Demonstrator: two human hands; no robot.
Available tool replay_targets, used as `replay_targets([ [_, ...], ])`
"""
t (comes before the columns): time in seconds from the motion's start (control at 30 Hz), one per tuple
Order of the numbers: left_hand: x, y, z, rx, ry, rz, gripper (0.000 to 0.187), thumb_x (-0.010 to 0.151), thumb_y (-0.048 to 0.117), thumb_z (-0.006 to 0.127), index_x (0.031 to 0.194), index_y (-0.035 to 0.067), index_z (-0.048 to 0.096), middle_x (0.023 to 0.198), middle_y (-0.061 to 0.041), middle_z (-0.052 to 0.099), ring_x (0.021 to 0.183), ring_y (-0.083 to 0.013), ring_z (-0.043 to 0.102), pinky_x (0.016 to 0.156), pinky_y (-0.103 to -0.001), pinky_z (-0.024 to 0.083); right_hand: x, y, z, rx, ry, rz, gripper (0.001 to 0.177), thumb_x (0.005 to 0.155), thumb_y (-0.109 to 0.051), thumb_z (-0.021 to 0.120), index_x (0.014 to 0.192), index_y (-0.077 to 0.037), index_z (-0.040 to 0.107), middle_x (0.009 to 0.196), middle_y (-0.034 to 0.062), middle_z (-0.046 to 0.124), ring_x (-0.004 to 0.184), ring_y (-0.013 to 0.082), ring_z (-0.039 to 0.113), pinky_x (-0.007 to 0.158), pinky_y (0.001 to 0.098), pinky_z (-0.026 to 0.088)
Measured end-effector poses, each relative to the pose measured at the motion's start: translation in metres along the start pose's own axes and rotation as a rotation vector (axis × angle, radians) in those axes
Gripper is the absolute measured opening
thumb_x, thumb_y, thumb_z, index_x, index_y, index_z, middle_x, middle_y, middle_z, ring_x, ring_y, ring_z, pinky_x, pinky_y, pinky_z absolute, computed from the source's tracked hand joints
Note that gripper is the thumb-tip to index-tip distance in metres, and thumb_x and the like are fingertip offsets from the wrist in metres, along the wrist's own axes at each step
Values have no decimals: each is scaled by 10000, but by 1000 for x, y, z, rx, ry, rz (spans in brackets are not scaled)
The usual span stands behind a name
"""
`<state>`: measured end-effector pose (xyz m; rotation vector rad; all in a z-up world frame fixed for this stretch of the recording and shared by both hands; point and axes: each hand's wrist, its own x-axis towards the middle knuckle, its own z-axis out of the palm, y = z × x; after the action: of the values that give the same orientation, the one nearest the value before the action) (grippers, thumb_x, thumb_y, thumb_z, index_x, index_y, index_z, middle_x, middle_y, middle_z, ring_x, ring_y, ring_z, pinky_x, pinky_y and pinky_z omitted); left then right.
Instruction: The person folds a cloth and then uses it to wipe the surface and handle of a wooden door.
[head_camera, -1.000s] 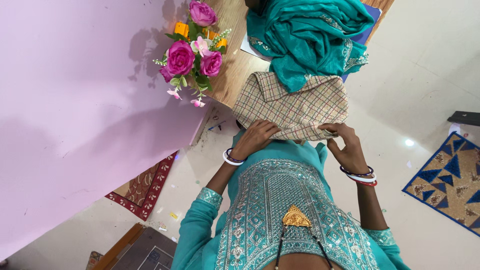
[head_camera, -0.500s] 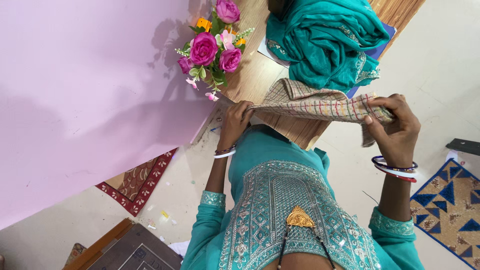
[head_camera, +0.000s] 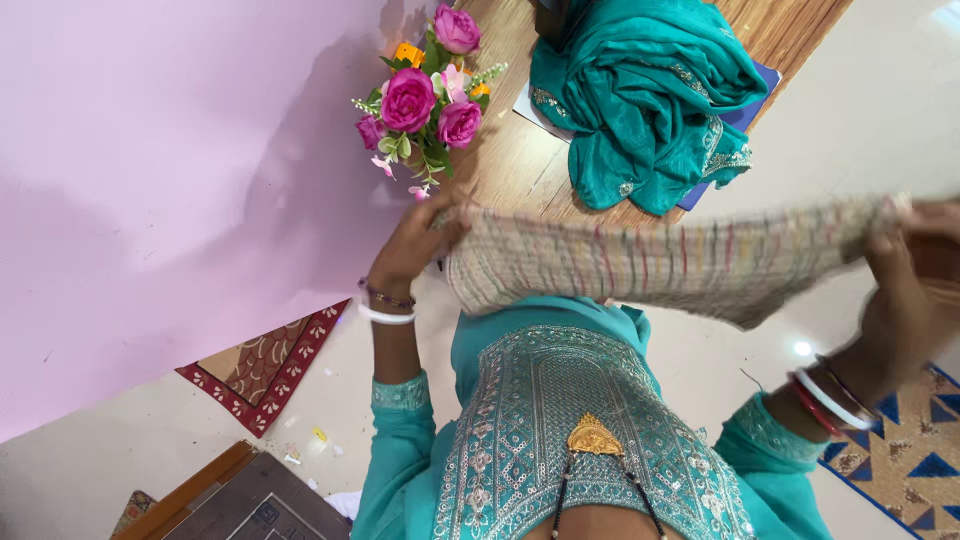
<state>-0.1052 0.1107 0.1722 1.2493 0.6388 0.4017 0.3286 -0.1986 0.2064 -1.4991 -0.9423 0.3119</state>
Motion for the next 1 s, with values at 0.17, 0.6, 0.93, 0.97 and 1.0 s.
replay_targets([
  [0.17, 69, 10, 52, 619, 242, 490, 249, 1095, 180, 619, 1303, 42, 623, 1232, -61, 681, 1175, -147, 625, 1039, -291, 467, 28, -59, 136, -304, -28, -132, 116, 1086, 115, 736, 1146, 51, 660, 1077, 101, 580, 929, 128, 648, 774, 219, 558],
  [0.6, 66, 35, 111, -6, 21, 308, 413, 1147, 215, 509, 1521, 45, 464, 1510, -87, 526, 1380, -164, 514, 1185, -312, 409, -4, -103, 222, -400, -445, -420, 279, 831, 1, 752, 1097, -74, 707, 1251, 139, 685, 1292, 392, 620, 983, 450, 539],
  [0.93, 38, 131, 99, 699, -292, 605, 645, 902, -56, 553, 1467, 253, 593, 1459, -31, 630, 1307, -248, 671, 1109, -354, 581, 42, -32, 165, 163, -285, -51, 714, 977, -344, 777, 1544, -97, 419, 1495, 77, 584, 1396, 224, 560, 1151, 385, 488],
  [0.97, 38, 136, 100, 780, -339, 684, 571, 984, -35, 621, 1456, 287, 620, 1426, -22, 620, 1254, -233, 675, 1126, -374, 574, 47, -16, 164, 409, -377, 76, 912, 903, -499, 808, 1581, -108, 341, 1515, 42, 567, 1430, 187, 528, 1197, 384, 441],
  [1.0, 37, 142, 100, 784, -340, 689, 571, 984, -35, 621, 1456, 287, 620, 1426, -21, 620, 1254, -233, 675, 1126, -374, 574, 48, -1, 163, 409, -375, 70, 912, 903, -499, 808, 1581, -108, 341, 1515, 42, 567, 1430, 187, 528, 1197, 384, 441],
])
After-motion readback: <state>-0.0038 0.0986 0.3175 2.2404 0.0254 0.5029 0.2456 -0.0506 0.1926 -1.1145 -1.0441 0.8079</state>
